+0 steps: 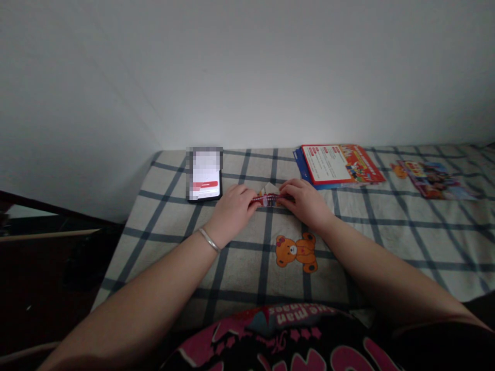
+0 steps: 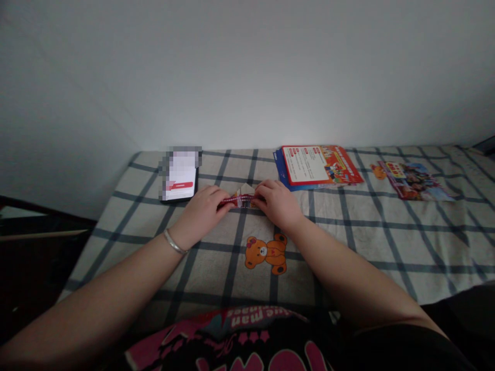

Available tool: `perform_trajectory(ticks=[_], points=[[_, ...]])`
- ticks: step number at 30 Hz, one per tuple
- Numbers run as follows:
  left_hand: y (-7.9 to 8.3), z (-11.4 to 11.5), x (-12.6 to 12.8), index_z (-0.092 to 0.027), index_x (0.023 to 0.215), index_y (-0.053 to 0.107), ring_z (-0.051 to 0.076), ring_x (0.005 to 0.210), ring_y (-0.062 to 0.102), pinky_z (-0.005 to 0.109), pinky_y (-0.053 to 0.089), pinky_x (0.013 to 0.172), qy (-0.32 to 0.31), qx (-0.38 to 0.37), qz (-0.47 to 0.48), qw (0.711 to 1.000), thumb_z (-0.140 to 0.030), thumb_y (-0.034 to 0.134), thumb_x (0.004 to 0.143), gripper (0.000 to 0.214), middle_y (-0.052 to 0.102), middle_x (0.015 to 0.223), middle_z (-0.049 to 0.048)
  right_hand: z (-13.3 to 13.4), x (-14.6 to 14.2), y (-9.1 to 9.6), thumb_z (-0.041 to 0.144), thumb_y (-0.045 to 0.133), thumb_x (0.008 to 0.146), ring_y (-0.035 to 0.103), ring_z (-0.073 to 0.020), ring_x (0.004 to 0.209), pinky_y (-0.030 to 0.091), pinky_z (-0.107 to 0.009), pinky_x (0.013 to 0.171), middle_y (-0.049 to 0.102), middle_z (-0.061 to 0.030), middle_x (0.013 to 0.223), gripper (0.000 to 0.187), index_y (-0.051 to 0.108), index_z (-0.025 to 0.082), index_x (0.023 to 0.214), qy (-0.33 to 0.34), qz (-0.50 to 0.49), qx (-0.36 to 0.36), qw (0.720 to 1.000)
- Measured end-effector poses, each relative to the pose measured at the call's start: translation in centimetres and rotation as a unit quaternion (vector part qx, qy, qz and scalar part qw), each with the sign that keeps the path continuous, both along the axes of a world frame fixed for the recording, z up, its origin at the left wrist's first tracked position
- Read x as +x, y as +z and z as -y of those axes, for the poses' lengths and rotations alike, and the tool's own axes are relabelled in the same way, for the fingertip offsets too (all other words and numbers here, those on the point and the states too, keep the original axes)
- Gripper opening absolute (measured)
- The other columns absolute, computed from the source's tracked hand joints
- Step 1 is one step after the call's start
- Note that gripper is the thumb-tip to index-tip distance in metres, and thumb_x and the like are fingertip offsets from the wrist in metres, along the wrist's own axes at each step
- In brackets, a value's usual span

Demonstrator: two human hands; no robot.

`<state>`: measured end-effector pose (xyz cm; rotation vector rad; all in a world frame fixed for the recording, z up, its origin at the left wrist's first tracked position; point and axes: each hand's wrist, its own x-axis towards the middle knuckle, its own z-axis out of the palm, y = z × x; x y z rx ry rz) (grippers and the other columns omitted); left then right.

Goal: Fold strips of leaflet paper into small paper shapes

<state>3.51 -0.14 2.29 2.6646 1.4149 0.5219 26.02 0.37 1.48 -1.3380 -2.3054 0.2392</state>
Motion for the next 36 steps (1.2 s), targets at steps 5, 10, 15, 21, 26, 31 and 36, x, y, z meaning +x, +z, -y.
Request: perform_trajectory(ticks=[5,10,15,21,26,31,36], points=[[-0.5,-0.4,-0.3,-0.017,0.099,0.056,0.02,0.091,0.06,0.037,0.05,0.082,-0.005,0.002,0.061,0.998,-0.02,0.059,0.091,0.009,0.066,0.095,0.0053,-0.2,0.1,-0.1,0.028,0.064,0.088,0.059,-0.0234,0.093,0.046,-0.038,0.082,0.069,-0.0072,0.102,0.008,0.066,0.021,0.087,-0.004,0.032,0.021,0.999],[-0.7,-0.7,-0.4,-0.017,0.11,0.056,0.02,0.096,0.061,0.038,0.05,0.086,-0.031,0.023,0.06,0.997,-0.018,0.057,0.091,0.018,0.067,0.103,0.0066,-0.3,0.4,0.1,0.031,0.062,0.089,0.059,-0.0243,0.091,0.043,-0.039,0.081,0.071,-0.0069,0.101,0.011,0.066,0.021,0.09,-0.017,0.055,0.043,0.997],[-0.7,-0.6,-0.2,-0.018,0.118,0.059,0.021,0.101,0.059,0.038,0.051,0.088,-0.076,0.067,-0.007,0.995,-0.018,0.054,0.093,0.025,0.063,0.114,0.0075,-0.2,0.3,0.3,0.031,0.063,0.088,0.059,-0.0243,0.089,0.042,-0.037,0.079,0.071,-0.0065,0.094,0.011,0.065,0.021,0.09,-0.047,0.065,0.046,0.996],[-1.1,-0.7,-0.1,-0.021,0.109,0.067,0.023,0.119,0.051,0.042,0.046,0.098,-0.154,0.132,-0.032,0.979,-0.019,0.051,0.096,0.021,0.064,0.12,0.0048,-0.3,0.2,0.4,0.029,0.062,0.089,0.058,-0.024,0.086,0.042,-0.036,0.077,0.069,-0.0066,0.089,0.01,0.065,0.02,0.088,-0.05,0.067,0.046,0.995],[-0.7,-0.4,0.1,-0.021,0.117,0.064,0.02,0.114,0.055,0.041,0.044,0.099,-0.181,0.12,-0.04,0.975,-0.018,0.051,0.095,0.025,0.066,0.12,0.0035,-0.5,0.3,0.1,0.028,0.059,0.09,0.058,-0.0242,0.087,0.042,-0.037,0.077,0.07,-0.007,0.09,0.009,0.065,0.021,0.089,-0.049,0.056,0.047,0.996],[-0.2,0.1,0.3,-0.022,0.123,0.061,0.024,0.118,0.052,0.042,0.042,0.1,-0.175,0.098,-0.066,0.978,-0.029,0.06,0.091,0.032,0.063,0.127,0.0028,-0.7,0.2,-0.1,0.018,0.055,0.089,0.058,-0.0245,0.088,0.042,-0.037,0.079,0.07,-0.0067,0.091,0.012,0.066,0.021,0.089,-0.056,0.058,0.049,0.996],[-0.3,0.3,0.3,-0.024,0.129,0.056,0.025,0.122,0.048,0.043,0.039,0.103,-0.171,0.078,-0.074,0.979,-0.033,0.06,0.092,0.039,0.057,0.134,0.003,-0.7,0.3,-0.1,0.017,0.054,0.089,0.059,-0.0255,0.088,0.043,-0.038,0.08,0.071,-0.0077,0.092,0.014,0.067,0.02,0.089,-0.056,0.061,0.053,0.995]])
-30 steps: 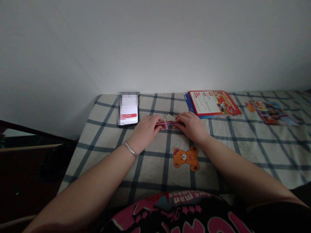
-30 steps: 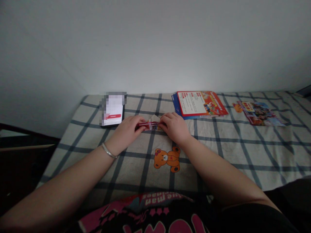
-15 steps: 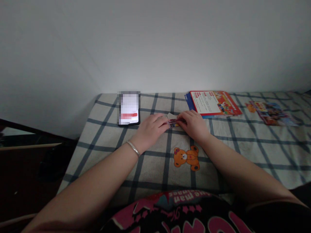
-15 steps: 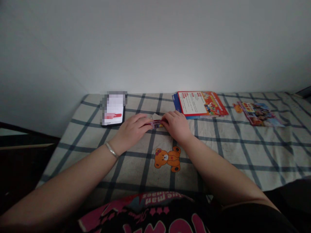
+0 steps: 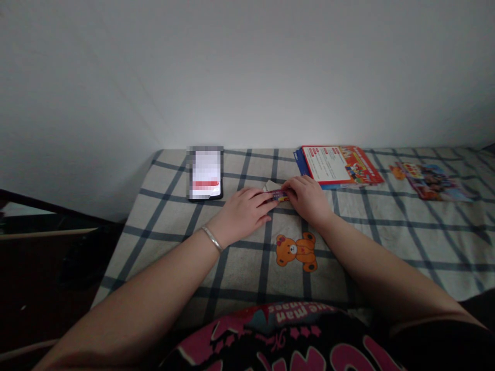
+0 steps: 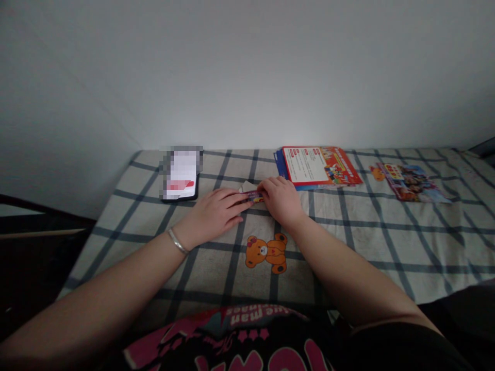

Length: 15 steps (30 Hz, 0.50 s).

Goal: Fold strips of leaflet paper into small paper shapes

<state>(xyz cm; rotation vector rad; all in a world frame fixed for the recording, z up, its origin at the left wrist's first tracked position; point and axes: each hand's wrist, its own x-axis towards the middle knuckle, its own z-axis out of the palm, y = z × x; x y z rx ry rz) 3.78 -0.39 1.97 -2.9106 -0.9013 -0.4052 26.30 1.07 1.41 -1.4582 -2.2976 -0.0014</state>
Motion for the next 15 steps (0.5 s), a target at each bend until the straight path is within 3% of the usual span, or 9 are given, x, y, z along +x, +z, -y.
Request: perform_trajectory(ticks=[6,10,15], points=[[-0.1,0.3,0.3,-0.023,0.131,0.055,0.025,0.124,0.046,0.043,0.037,0.104,0.015,-0.009,0.003,1.0,-0.031,0.057,0.093,0.039,0.056,0.136,0.0042,1.1,0.5,0.4,0.02,0.057,0.088,0.056,-0.0258,0.099,0.039,-0.041,0.088,0.071,-0.004,0.105,0.014,0.071,0.024,0.088,0.019,0.014,0.079,0.997],[-0.1,0.5,0.4,-0.02,0.131,0.055,0.026,0.124,0.047,0.044,0.038,0.102,0.026,-0.007,0.006,1.0,-0.03,0.055,0.094,0.038,0.058,0.132,0.0063,2.2,0.5,1.0,0.024,0.054,0.092,0.056,-0.0225,0.094,0.04,-0.037,0.082,0.072,-0.0031,0.103,0.019,0.073,0.026,0.097,0.084,0.07,0.056,0.992],[0.1,0.7,0.6,-0.02,0.129,0.056,0.026,0.123,0.047,0.044,0.039,0.101,0.035,-0.004,0.003,0.999,-0.029,0.053,0.094,0.036,0.059,0.13,0.0067,2.6,0.3,1.3,0.023,0.057,0.092,0.057,-0.0212,0.094,0.04,-0.036,0.08,0.073,-0.0018,0.101,0.019,0.073,0.026,0.101,0.092,0.094,0.056,0.99]])
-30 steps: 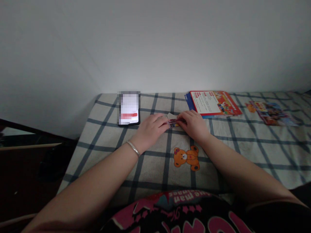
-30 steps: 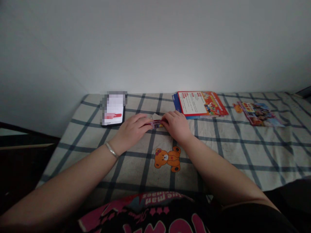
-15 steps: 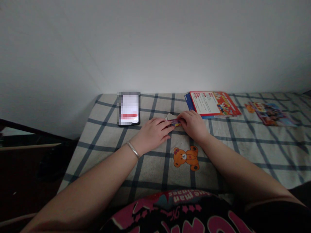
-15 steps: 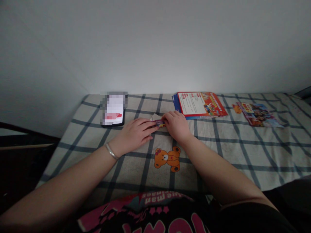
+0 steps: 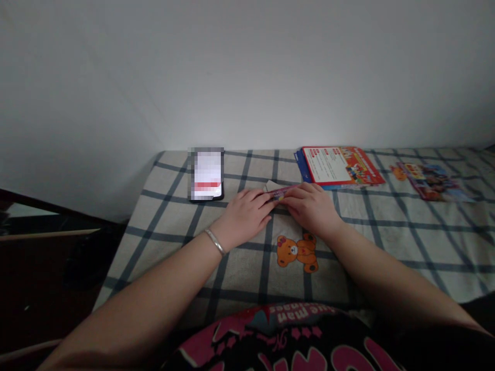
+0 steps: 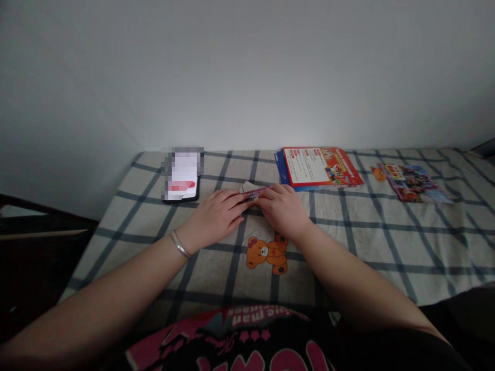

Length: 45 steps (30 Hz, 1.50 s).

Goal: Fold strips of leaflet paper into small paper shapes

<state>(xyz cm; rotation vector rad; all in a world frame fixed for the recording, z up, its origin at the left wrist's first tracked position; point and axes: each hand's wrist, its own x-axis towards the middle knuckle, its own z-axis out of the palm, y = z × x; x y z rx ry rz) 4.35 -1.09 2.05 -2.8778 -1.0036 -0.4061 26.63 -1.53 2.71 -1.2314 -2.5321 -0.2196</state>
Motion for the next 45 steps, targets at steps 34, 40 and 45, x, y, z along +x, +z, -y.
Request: perform_trajectory(ticks=[34,40,45], points=[[3.8,2.2,-0.8,-0.014,0.096,0.071,0.023,0.086,0.062,0.033,0.046,0.066,0.141,-0.052,-0.114,0.982,-0.022,0.046,0.094,0.026,0.068,0.096,0.0096,-0.6,2.6,2.9,0.028,0.058,0.088,0.066,-0.0182,0.082,0.042,-0.03,0.064,0.073,-0.0002,0.1,0.021,0.077,0.031,0.095,-0.149,0.103,-0.118,0.976],[3.8,2.5,-0.9,-0.012,0.089,0.07,0.022,0.081,0.061,0.032,0.045,0.064,0.145,-0.046,-0.121,0.981,-0.02,0.047,0.092,0.024,0.068,0.092,0.0104,-0.5,2.7,3.1,0.026,0.057,0.085,0.066,-0.0189,0.078,0.043,-0.031,0.062,0.073,0.001,0.101,0.023,0.077,0.032,0.094,-0.186,0.111,-0.118,0.969],[3.6,2.0,-1.2,-0.013,0.081,0.071,0.022,0.078,0.062,0.032,0.047,0.063,0.139,-0.043,-0.107,0.983,-0.023,0.048,0.092,0.027,0.068,0.087,0.0081,-0.5,3.0,2.9,0.026,0.058,0.083,0.066,-0.0195,0.076,0.043,-0.032,0.06,0.074,0.0002,0.098,0.022,0.078,0.03,0.093,-0.179,0.101,-0.111,0.972]])
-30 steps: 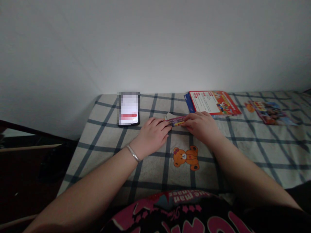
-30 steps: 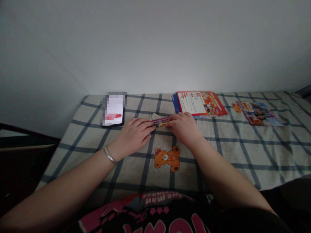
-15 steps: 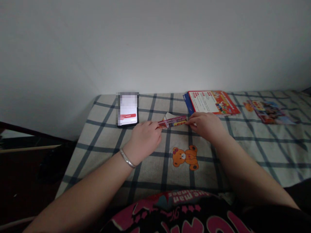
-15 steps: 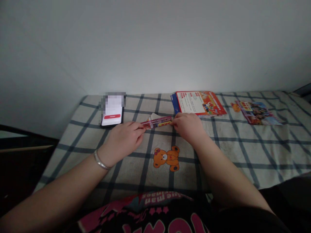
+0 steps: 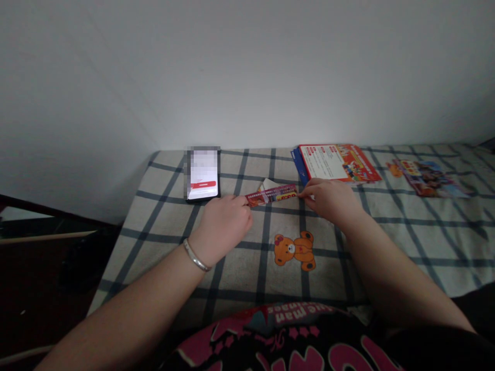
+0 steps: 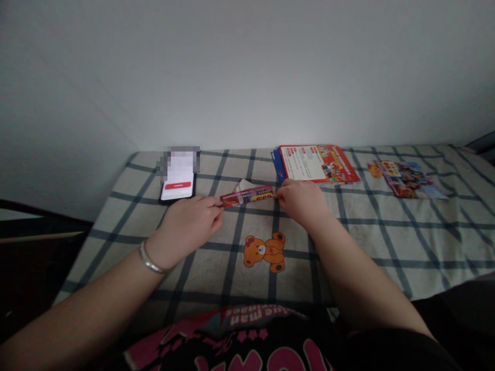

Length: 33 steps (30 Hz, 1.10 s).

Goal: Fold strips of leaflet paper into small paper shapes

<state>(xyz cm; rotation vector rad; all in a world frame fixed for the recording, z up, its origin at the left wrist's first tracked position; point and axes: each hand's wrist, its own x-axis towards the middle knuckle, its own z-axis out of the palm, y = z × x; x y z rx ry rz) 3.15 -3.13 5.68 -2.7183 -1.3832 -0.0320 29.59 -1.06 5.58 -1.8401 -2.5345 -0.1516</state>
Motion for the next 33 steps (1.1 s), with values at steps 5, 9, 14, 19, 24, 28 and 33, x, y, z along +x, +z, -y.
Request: perform_trajectory(ticks=[5,9,14,19,24,28,33], points=[[-0.6,-0.5,-0.3,-0.013,0.076,0.07,0.021,0.079,0.062,0.032,0.049,0.063,-0.025,0.037,0.039,0.998,-0.022,0.048,0.092,0.029,0.067,0.084,0.008,-0.1,-0.3,-0.4,0.023,0.056,0.083,0.065,-0.0187,0.071,0.043,-0.032,0.058,0.073,-0.002,0.097,0.022,0.077,0.027,0.088,0.005,-0.018,0.017,1.0],[-1.2,-0.9,-0.3,-0.013,0.078,0.069,0.02,0.08,0.061,0.032,0.05,0.068,-0.03,0.05,0.071,0.996,-0.021,0.048,0.091,0.026,0.067,0.087,0.008,-0.2,-0.8,-0.6,0.022,0.054,0.083,0.064,-0.02,0.074,0.041,-0.031,0.057,0.072,-0.0047,0.097,0.02,0.073,0.024,0.088,-0.024,-0.028,0.005,0.999],[-2.0,-1.7,-0.2,-0.012,0.085,0.067,0.023,0.085,0.059,0.036,0.05,0.073,-0.038,0.059,0.094,0.993,-0.023,0.046,0.094,0.025,0.066,0.088,0.0092,-0.4,-1.4,-1.5,0.028,0.05,0.09,0.064,-0.022,0.082,0.045,-0.031,0.062,0.07,-0.0073,0.098,0.02,0.067,0.022,0.099,-0.064,-0.1,0.026,0.993],[-3.0,-2.3,-0.1,-0.013,0.093,0.062,0.023,0.093,0.059,0.039,0.05,0.086,-0.055,0.053,0.135,0.988,-0.019,0.049,0.093,0.015,0.066,0.097,0.0094,-1.1,-1.9,-3.3,0.033,0.055,0.089,0.055,-0.0281,0.115,0.043,-0.042,0.1,0.063,-0.0125,0.124,0.039,0.058,0.015,0.124,0.071,-0.151,0.092,0.982],[-3.5,-2.4,0.1,-0.012,0.111,0.054,0.024,0.109,0.057,0.04,0.048,0.095,-0.03,0.052,0.174,0.983,-0.018,0.056,0.09,0.022,0.063,0.111,0.0121,-1.7,-2.0,-4.1,0.033,0.054,0.09,0.053,-0.0285,0.119,0.042,-0.046,0.103,0.063,-0.0135,0.127,0.048,0.051,0.014,0.134,0.115,-0.168,0.075,0.976],[-3.5,-2.4,0.1,-0.012,0.117,0.051,0.025,0.106,0.059,0.041,0.05,0.092,-0.031,0.054,0.177,0.982,-0.016,0.054,0.091,0.027,0.063,0.111,0.0127,-1.6,-1.8,-3.9,0.029,0.056,0.088,0.054,-0.0285,0.118,0.043,-0.046,0.101,0.064,-0.0134,0.123,0.047,0.051,0.015,0.133,0.129,-0.186,0.071,0.972],[-3.5,-2.5,0.1,-0.015,0.123,0.049,0.024,0.106,0.06,0.043,0.05,0.093,-0.057,0.059,0.204,0.976,-0.011,0.049,0.091,0.032,0.064,0.114,0.0115,-1.5,-1.8,-3.7,0.021,0.058,0.084,0.06,-0.0262,0.109,0.044,-0.044,0.095,0.069,-0.0102,0.112,0.03,0.061,0.02,0.115,0.135,-0.215,0.058,0.966]])
